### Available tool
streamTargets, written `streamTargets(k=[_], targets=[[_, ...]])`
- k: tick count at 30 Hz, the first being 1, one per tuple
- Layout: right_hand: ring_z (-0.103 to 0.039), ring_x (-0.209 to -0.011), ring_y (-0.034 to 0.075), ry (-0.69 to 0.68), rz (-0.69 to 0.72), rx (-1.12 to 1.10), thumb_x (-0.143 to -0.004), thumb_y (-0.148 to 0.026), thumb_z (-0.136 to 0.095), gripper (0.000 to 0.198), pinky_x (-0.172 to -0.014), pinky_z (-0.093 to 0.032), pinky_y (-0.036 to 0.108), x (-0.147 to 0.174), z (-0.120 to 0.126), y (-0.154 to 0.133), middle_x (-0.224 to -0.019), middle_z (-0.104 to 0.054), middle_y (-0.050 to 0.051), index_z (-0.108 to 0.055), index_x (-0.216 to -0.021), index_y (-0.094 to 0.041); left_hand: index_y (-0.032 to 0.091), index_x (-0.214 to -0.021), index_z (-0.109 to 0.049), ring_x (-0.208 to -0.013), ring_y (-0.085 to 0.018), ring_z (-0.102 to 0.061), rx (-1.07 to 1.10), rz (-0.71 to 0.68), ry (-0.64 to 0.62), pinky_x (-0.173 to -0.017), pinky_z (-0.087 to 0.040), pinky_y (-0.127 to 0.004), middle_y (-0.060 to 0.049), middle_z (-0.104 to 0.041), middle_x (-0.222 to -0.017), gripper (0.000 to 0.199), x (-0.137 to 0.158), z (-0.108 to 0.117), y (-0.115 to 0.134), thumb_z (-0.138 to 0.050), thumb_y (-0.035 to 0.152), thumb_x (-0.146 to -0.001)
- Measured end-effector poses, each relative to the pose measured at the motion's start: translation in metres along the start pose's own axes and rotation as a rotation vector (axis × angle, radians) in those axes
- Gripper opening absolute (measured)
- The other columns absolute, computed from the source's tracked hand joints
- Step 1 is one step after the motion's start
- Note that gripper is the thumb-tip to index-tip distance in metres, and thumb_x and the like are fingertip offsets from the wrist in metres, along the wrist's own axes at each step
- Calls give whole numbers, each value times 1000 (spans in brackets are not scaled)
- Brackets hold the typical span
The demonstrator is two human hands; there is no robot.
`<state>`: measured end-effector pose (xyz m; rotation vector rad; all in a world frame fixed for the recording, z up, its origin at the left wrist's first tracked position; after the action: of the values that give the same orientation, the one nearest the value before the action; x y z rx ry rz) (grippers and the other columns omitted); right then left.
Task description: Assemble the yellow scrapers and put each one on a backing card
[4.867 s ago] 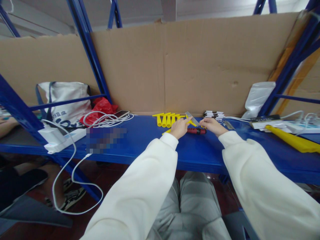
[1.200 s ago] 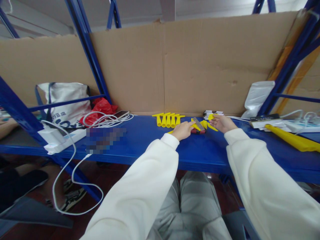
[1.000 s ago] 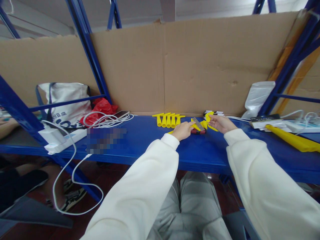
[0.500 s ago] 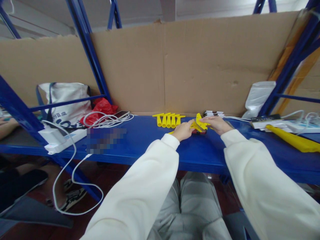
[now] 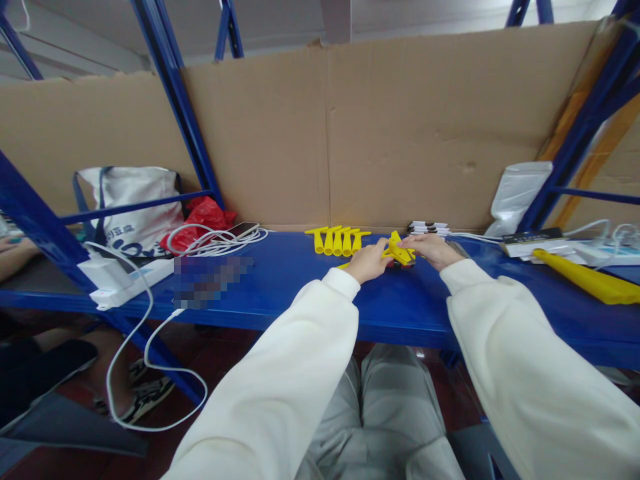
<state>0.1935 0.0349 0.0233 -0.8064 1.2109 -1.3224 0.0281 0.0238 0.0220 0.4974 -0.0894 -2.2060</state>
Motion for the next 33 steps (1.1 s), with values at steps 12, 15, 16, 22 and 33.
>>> streamTargets(k=[12,15,16,22,33], targets=[[-50,-53,9,47,28,83,-46,-31,-92,35,-52,-40,22,-1,2,0,-53,-60,-2,-61,-53,-18,25,-134,-49,-118,-25,-61,10,-79,34,-97,-49,-39,-9,-67,-126,38,3,3,2,-46,27,-97],[-49,-53,8,62,45,72,-45,-31,-93,38,-50,-38,21,-1,2,0,-52,-57,-4,-58,-56,-18,25,-132,-53,-118,-24,-61,14,-93,51,-97,-49,-38,-8,-67,-125,35,3,4,2,-46,28,-97],[-49,-53,9,71,42,49,-46,-30,-93,39,-51,-39,21,-2,2,0,-53,-57,-4,-58,-58,-18,25,-131,-54,-118,-24,-61,15,-91,60,-97,-49,-37,-8,-67,-125,35,3,4,2,-46,27,-97],[-57,-59,12,-45,-9,-15,-53,-32,-89,28,-55,-44,22,-1,-3,2,-62,-67,0,-65,-60,-19,23,-124,-59,-116,-25,-61,11,-30,121,-95,-49,-37,-9,-66,-123,30,3,9,0,-45,24,-97],[-58,-60,12,-123,8,20,-52,-35,-87,23,-57,-46,22,2,-4,4,-63,-69,-1,-70,-57,-20,30,-139,-54,-116,-23,-61,-4,-53,103,-99,-48,-36,-6,-68,-123,43,0,4,-3,-45,25,-98]])
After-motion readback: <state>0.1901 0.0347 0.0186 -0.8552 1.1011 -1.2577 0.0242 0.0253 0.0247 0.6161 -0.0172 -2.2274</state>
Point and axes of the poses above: each hand's wrist, its own x-axis away from the middle knuckle, its own z-axis out of the back of the hand, y = z × x, the point moved 4 cm from there along -x, towards the middle knuckle
